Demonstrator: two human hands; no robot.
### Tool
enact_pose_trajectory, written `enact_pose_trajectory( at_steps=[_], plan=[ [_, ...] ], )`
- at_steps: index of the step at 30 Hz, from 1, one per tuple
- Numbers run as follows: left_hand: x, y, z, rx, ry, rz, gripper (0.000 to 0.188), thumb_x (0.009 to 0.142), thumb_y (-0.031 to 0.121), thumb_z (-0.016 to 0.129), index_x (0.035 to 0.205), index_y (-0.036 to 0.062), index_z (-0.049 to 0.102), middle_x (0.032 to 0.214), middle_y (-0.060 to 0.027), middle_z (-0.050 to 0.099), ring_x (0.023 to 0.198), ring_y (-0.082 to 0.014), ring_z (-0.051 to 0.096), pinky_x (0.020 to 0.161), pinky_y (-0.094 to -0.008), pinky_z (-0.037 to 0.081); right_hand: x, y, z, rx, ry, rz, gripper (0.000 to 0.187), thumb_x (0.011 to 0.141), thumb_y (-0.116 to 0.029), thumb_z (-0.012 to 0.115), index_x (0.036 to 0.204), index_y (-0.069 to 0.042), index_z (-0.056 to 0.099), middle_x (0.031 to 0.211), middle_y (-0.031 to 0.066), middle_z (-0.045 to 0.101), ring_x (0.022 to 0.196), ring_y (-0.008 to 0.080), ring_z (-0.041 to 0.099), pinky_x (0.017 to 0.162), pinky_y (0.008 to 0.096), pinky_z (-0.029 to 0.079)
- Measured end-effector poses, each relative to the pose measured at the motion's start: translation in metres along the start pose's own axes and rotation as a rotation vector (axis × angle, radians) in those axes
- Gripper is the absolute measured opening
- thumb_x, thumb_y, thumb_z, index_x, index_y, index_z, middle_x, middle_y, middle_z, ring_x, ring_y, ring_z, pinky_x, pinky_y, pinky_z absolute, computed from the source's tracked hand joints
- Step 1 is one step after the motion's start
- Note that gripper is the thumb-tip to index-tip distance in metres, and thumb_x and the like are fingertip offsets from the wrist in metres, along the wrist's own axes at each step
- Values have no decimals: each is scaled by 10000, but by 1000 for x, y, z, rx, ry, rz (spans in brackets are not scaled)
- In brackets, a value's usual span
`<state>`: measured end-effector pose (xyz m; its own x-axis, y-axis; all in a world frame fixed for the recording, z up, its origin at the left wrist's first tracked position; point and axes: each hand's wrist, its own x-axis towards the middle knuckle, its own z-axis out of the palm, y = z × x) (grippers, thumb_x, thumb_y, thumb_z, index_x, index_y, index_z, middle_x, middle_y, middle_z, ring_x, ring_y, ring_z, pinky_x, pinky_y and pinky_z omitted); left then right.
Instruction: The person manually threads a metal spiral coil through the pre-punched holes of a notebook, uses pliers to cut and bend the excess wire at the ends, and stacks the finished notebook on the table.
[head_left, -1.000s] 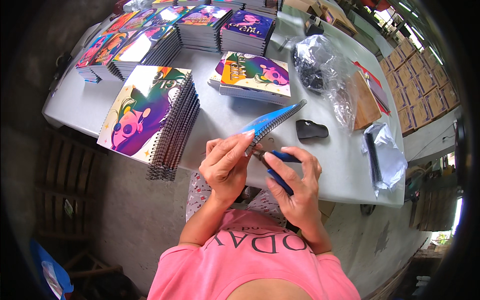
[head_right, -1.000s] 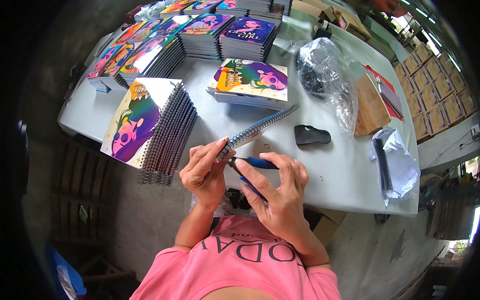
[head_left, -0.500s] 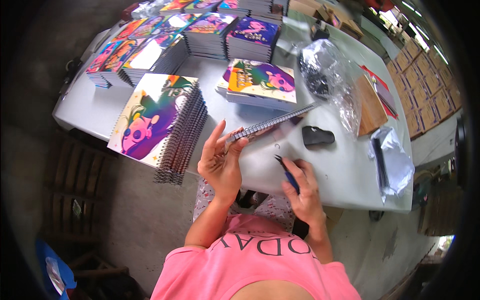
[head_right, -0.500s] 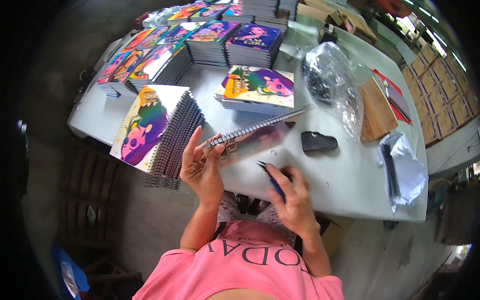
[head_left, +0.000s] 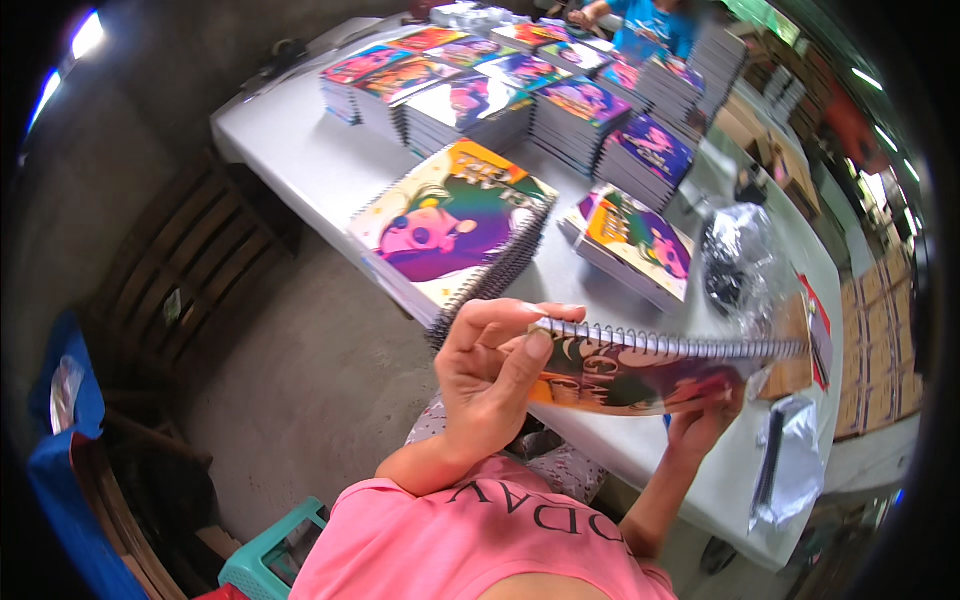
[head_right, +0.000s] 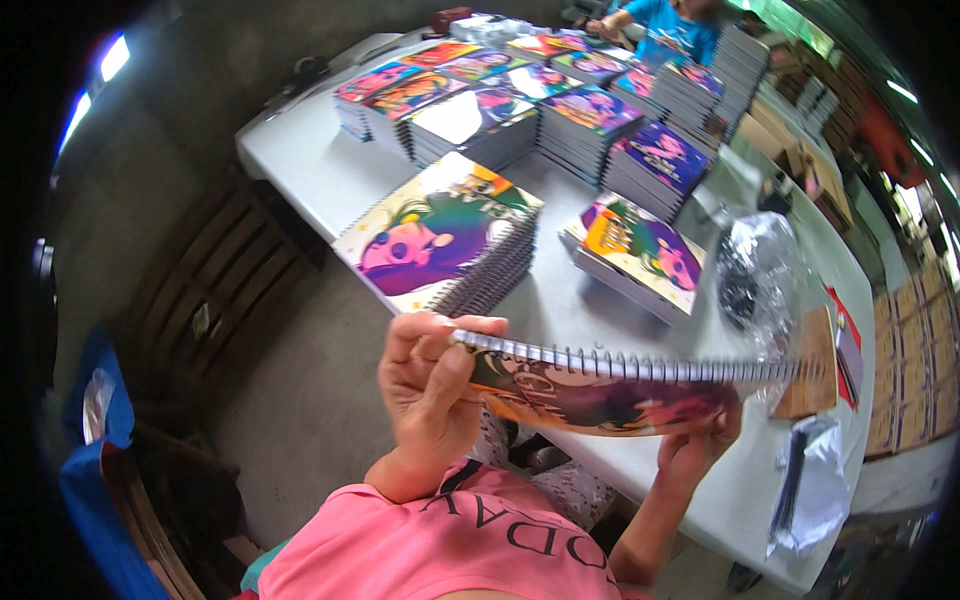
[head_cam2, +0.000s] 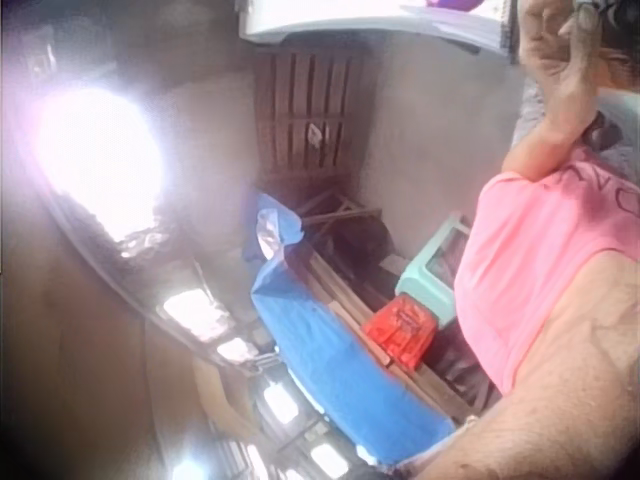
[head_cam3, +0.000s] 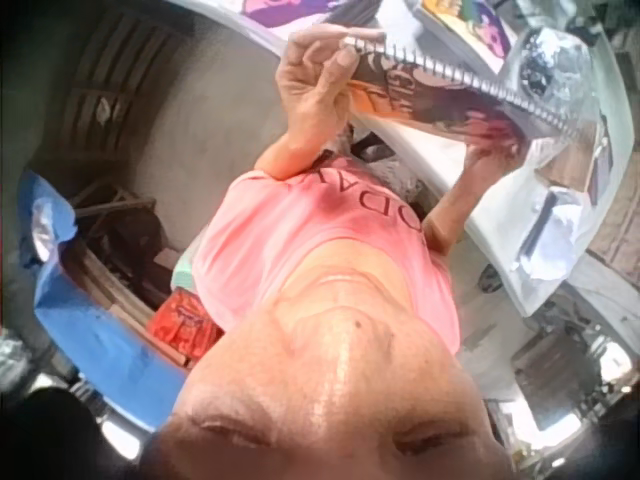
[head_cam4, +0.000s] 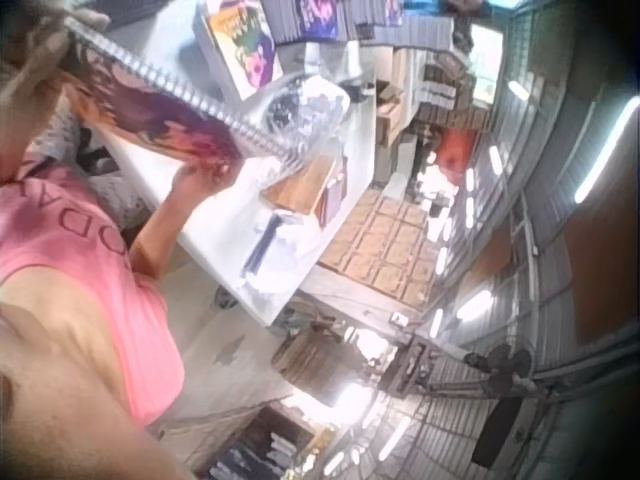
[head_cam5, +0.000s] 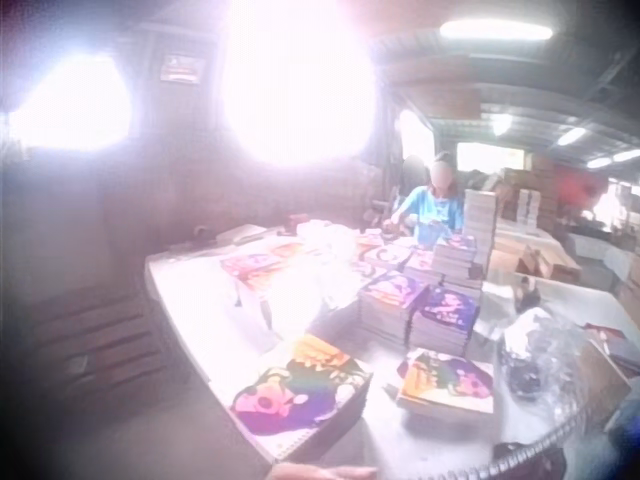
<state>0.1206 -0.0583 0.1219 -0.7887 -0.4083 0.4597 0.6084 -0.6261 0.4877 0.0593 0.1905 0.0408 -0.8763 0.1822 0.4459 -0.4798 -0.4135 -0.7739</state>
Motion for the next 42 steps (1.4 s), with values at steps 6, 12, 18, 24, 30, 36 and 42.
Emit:
enact_pose_trajectory(
  at_steps=[6, 12, 18, 24, 30, 36, 42],
  plan=[
    [38, 68, -35, 756, 93, 489, 281, 862, 24, 609, 1123, -4, 509, 1072, -198, 615, 1029, -250, 603, 901, -356, 468, 83, 10, 147, -12, -197, 136, 445, 794, -126, 715, 1177, 30, 549, 1008, 102, 641, 915, 157, 613, 812, 277, 488],
    [91, 67, -106, 932, 391, 475, 268, 835, 49, 653, 1087, 2, 577, 1053, -122, 637, 1024, -180, 591, 915, -304, 435, 135, 68, 247, 20, -486, 333, 345, 790, -63, 710, 1099, 38, 595, 911, 109, 672, 807, 107, 635, 700, 226, 505],
    [86, 27, -151, 1074, 496, 276, 302, 917, 250, 556, 1094, 7, 579, 1181, -121, 541, 1084, -189, 502, 936, -322, 379, 133, 120, 230, -1082, -731, -398, 374, 809, -381, 664, 1019, -71, 680, 938, 120, 686, 819, 273, 667, 732, 351, 509],
    [90, 0, -157, 933, 496, 362, 392, 979, 368, 408, 1096, 9, 512, 1067, -77, 513, 984, -128, 489, 883, -274, 400, 111, 153, 224, -743, -372, 129, 397, 913, -371, 536, 1001, -5, 663, 882, 135, 693, 831, 213, 670, 735, 300, 492],
    [86, 16, -161, 916, 518, 483, 380, 1000, 312, 333, 1207, 13, 441, 1259, -121, 466, 1200, -201, 417, 1031, -346, 277, 122, 151, 200, -734, -381, -201, 395, 899, -344, 557, 1160, -49, 582, 1176, 179, 575, 1119, 326, 527, 944, 377, 401],
    [30, 30, -66, 865, -11, 800, 426, 946, 383, 438, 1192, 35, 438, 1144, -147, 486, 1102, -288, 518, 999, -427, 362, 178, 140, -47, -1609, 428, -191, 459, 718, -322, 770, 1033, -18, 632, 953, 148, 634, 827, 259, 606, 746, 351, 486],
    [7, -28, -17, 832, -467, 488, 192, 809, 184, 652, 906, 28, 595, 981, -139, 514, 838, -274, 607, 878, -424, 463, 170, 113, -79, -1081, 133, 629, 429, 644, -369, 824, 849, -16, 693, 687, 42, 648, 623, 99, 590, 518, 263, 459]
  ],
)
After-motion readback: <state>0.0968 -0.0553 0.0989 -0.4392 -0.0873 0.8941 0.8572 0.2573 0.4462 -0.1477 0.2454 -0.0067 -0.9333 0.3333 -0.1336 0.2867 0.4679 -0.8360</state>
